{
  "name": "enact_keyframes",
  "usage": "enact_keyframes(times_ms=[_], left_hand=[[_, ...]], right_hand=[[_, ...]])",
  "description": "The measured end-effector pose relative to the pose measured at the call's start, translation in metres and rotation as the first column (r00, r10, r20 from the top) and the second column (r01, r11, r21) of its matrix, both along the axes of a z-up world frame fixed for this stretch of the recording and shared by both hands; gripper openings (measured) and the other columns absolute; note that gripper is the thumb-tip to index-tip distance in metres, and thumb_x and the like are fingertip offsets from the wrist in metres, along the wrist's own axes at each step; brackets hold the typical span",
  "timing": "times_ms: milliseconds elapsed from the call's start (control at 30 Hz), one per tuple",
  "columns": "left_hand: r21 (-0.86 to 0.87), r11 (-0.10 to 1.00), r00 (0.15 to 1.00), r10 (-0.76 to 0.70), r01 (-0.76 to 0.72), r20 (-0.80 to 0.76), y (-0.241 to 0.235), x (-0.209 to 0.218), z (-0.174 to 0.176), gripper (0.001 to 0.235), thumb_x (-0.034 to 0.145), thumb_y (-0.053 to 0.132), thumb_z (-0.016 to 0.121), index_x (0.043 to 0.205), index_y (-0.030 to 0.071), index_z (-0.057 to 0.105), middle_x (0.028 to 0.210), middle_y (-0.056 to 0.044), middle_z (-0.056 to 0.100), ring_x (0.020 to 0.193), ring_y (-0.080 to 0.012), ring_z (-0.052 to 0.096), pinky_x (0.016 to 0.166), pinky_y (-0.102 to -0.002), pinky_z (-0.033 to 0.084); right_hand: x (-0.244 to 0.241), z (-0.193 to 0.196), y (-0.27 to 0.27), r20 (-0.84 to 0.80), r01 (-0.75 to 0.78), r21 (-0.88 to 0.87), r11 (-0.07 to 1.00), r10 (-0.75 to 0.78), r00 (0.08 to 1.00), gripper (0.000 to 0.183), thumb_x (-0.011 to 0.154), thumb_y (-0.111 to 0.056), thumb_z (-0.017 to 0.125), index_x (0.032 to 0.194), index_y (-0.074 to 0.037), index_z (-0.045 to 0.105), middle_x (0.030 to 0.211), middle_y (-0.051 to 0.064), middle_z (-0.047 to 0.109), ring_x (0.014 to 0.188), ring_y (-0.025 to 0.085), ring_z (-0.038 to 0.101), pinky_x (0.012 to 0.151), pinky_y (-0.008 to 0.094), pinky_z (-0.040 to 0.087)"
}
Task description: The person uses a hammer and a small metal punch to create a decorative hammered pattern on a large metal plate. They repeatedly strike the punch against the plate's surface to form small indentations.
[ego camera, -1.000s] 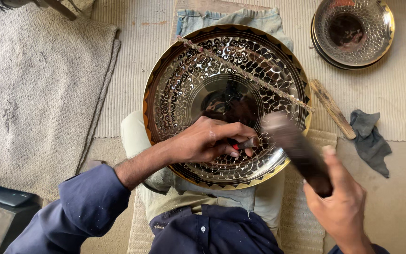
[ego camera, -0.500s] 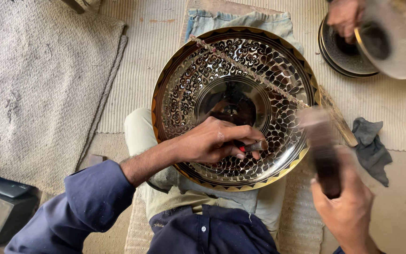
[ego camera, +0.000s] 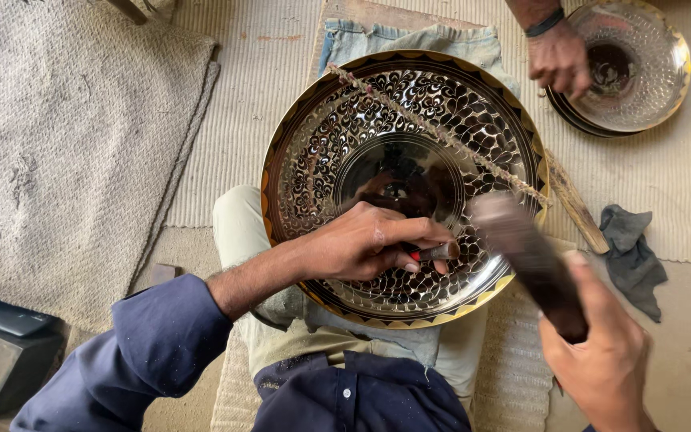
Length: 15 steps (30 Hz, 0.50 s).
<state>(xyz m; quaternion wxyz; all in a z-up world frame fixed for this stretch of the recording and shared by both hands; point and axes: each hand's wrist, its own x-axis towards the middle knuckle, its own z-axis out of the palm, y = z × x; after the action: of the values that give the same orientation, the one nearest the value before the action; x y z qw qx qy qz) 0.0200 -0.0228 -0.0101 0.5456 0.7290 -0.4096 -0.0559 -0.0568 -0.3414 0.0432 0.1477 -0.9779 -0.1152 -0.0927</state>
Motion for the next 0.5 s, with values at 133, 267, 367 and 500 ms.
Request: enact_keyframes(times_ms=[133, 267, 367, 500], left_hand=[[0.089, 0.996, 1.0, 0.015, -0.014, -0.015, -0.001, -0.001, -0.002, 0.038, 0.096, 0.019, 0.074, 0.131, 0.014, 0.061, 0.11, -0.004, 0.078, 0.102, -0.0254, 0.077, 0.081, -0.042, 0.061], [-0.037, 0.999, 1.0, 0.013, -0.013, 0.013, -0.001, -0.001, -0.005, 0.043, 0.095, 0.014, 0.071, 0.135, 0.012, 0.057, 0.119, -0.004, 0.075, 0.109, -0.0258, 0.075, 0.086, -0.041, 0.063], [-0.077, 0.997, 1.0, 0.022, -0.022, -0.01, -0.004, -0.001, -0.006, 0.042, 0.097, 0.012, 0.071, 0.136, 0.012, 0.055, 0.12, -0.001, 0.077, 0.114, -0.023, 0.076, 0.09, -0.039, 0.064], [-0.059, 0.995, 0.996, 0.072, -0.075, -0.042, -0.003, -0.003, -0.006, 0.05, 0.093, 0.011, 0.074, 0.139, 0.009, 0.054, 0.122, -0.003, 0.076, 0.112, -0.0249, 0.075, 0.088, -0.04, 0.064]], right_hand=[[-0.001, -0.003, -0.005, -0.037, 0.03, 0.021, 0.999, -0.029, 0.999, 0.077, 0.077, -0.003, 0.079, 0.149, -0.014, 0.052, 0.089, 0.01, 0.07, 0.079, 0.027, 0.072, 0.074, 0.039, 0.058], [-0.001, -0.009, -0.007, 0.092, -0.085, 0.087, 0.993, 0.077, 0.993, 0.08, 0.076, -0.002, 0.076, 0.151, -0.004, 0.049, 0.119, 0.021, 0.07, 0.099, 0.035, 0.073, 0.085, 0.042, 0.059], [0.001, -0.011, -0.01, 0.144, -0.132, -0.011, 0.991, 0.132, 0.981, 0.076, 0.079, -0.002, 0.077, 0.15, -0.005, 0.051, 0.123, 0.021, 0.072, 0.104, 0.036, 0.074, 0.09, 0.043, 0.059], [0.001, -0.013, -0.014, -0.088, 0.06, 0.45, 0.891, -0.023, 0.996, 0.076, 0.077, -0.005, 0.078, 0.146, -0.007, 0.046, 0.109, 0.021, 0.068, 0.095, 0.034, 0.068, 0.085, 0.04, 0.058]])
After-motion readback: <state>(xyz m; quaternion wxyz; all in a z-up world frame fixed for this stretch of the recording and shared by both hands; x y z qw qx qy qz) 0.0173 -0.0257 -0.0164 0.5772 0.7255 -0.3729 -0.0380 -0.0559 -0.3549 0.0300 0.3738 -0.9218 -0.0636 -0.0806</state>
